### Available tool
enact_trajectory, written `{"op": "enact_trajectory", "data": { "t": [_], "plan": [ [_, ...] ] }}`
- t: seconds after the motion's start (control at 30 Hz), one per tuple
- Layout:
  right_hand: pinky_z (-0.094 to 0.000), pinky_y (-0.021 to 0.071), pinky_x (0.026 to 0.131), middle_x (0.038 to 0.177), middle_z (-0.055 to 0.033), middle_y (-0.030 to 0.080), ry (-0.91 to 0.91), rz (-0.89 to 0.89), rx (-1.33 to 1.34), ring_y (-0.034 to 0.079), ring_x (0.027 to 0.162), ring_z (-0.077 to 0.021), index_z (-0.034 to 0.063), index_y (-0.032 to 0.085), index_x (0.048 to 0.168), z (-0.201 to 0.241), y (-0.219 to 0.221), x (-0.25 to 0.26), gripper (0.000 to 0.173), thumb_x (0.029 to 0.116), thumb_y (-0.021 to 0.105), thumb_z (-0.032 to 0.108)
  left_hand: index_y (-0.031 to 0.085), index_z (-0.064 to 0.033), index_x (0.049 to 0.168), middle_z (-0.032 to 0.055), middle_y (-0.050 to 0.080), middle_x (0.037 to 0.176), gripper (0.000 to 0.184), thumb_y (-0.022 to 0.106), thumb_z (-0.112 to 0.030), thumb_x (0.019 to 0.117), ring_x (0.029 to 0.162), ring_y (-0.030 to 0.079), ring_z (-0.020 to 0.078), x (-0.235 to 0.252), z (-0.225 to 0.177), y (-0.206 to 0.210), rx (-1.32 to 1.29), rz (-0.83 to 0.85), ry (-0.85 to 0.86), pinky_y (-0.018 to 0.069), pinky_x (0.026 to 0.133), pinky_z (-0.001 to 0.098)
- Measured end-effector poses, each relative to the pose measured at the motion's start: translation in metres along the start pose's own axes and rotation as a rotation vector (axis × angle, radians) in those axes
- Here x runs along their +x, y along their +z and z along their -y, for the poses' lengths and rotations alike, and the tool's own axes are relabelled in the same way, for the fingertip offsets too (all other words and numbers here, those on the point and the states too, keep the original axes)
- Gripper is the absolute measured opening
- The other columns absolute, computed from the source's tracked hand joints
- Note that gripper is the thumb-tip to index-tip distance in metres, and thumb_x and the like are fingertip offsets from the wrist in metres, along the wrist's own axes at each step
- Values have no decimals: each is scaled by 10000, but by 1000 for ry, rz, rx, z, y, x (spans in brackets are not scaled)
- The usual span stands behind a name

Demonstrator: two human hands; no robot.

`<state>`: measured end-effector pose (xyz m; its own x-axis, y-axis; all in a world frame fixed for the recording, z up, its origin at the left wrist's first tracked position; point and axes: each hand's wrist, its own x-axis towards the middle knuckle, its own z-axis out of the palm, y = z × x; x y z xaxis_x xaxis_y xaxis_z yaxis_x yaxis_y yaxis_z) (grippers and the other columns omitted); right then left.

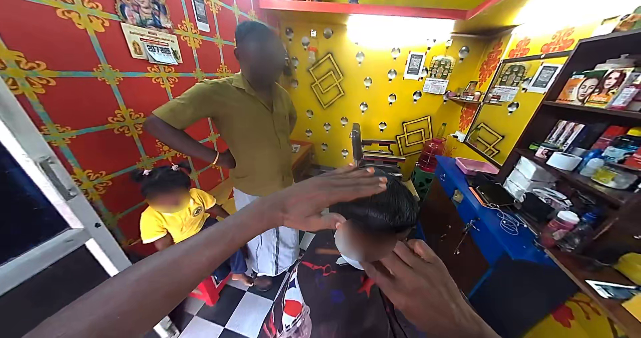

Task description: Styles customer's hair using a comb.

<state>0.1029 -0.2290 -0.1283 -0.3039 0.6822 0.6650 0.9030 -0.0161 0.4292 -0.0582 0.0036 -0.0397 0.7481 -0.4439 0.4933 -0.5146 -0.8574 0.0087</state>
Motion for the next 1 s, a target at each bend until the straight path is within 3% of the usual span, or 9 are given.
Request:
{"op": "enact_trajectory", "data": {
  "t": [0.13, 0.2, 0.27, 0.47, 0.6, 0.7, 0.77, 0.9, 1.0],
  "plan": [
    [-437, 519, 699, 990, -25, 718, 173, -218, 206, 678, 847, -223, 267, 722, 1233, -34, -35, 37, 308, 1005, 554, 145, 403, -80, 1562, 44, 419, 1607, 1059, 24, -826, 913, 1504, 351, 211, 15, 15, -35, -276, -239, -204, 287, 1255, 503],
    [-487, 540, 797, 1088, -56, 742, 374, -222, 359, 698, 961, -236, 196, 762, 1215, -64, -30, 47, 267, 1022, 577, 190, 399, -108, 1568, 28, 404, 1618, 1042, -12, -809, 916, 1511, 336, 216, 22, 32, -46, -344, -277, -262, 289, 1246, 500],
    [-437, 574, 852, 1111, -11, 734, 482, -196, 493, 694, 987, -160, 203, 755, 1227, -79, -15, 36, 257, 1019, 604, 204, 405, -122, 1564, 14, 406, 1616, 1003, -34, -770, 938, 1520, 315, 212, 26, 40, -46, -382, -268, -310, 253, 1260, 486],
    [-383, 506, 744, 988, 5, 703, 199, -259, 264, 657, 860, -169, 310, 693, 1257, -24, 19, -29, 314, 1023, 555, 153, 437, -201, 1561, -38, 425, 1605, 949, 21, -789, 943, 1509, 337, 190, 21, 49, -33, -367, -161, -384, 265, 1247, 504],
    [-369, 483, 857, 1056, 26, 700, 45, -309, 255, 642, 912, -139, 307, 654, 1286, -34, 9, -41, 302, 1016, 593, 186, 424, -128, 1562, 5, 402, 1621, 988, 29, -790, 942, 1522, 314, 212, 34, 50, -33, -400, -188, -384, 258, 1253, 475],
    [-340, 518, 862, 1060, 14, 723, 378, -468, 443, 664, 956, -116, 250, 710, 1211, -70, 5, -5, 228, 1056, 543, 243, 383, -78, 1572, 51, 382, 1630, 1049, 17, -814, 919, 1528, 300, 226, 49, 67, -28, -494, -244, -417, 239, 1259, 451],
    [-367, 570, 806, 1123, -55, 717, 683, -313, 729, 673, 916, -143, 140, 718, 1261, -106, 18, 20, 266, 1041, 582, 198, 411, -109, 1561, 35, 420, 1606, 1041, 24, -825, 912, 1508, 337, 210, 62, 85, -18, -531, -252, -517, 263, 1241, 459],
    [-316, 523, 750, 1076, -70, 715, 810, 63, 1256, 627, 837, -118, 58, 711, 1225, -131, 42, 30, 230, 1030, 596, 102, 458, -109, 1522, 65, 525, 1518, 956, -3, -738, 969, 1442, 433, 229, 87, 88, -3, -516, 33, -763, 312, 1184, 517],
    [-316, 580, 795, 1107, -7, 732, 703, -34, 1168, 681, 896, -103, 152, 732, 1257, -113, 27, 9, 260, 1019, 626, 159, 583, -204, 1439, -30, 586, 1461, 899, 9, -723, 983, 1389, 498, 162, 90, 48, -9, -445, 278, -646, 365, 1175, 476]
  ]
}}
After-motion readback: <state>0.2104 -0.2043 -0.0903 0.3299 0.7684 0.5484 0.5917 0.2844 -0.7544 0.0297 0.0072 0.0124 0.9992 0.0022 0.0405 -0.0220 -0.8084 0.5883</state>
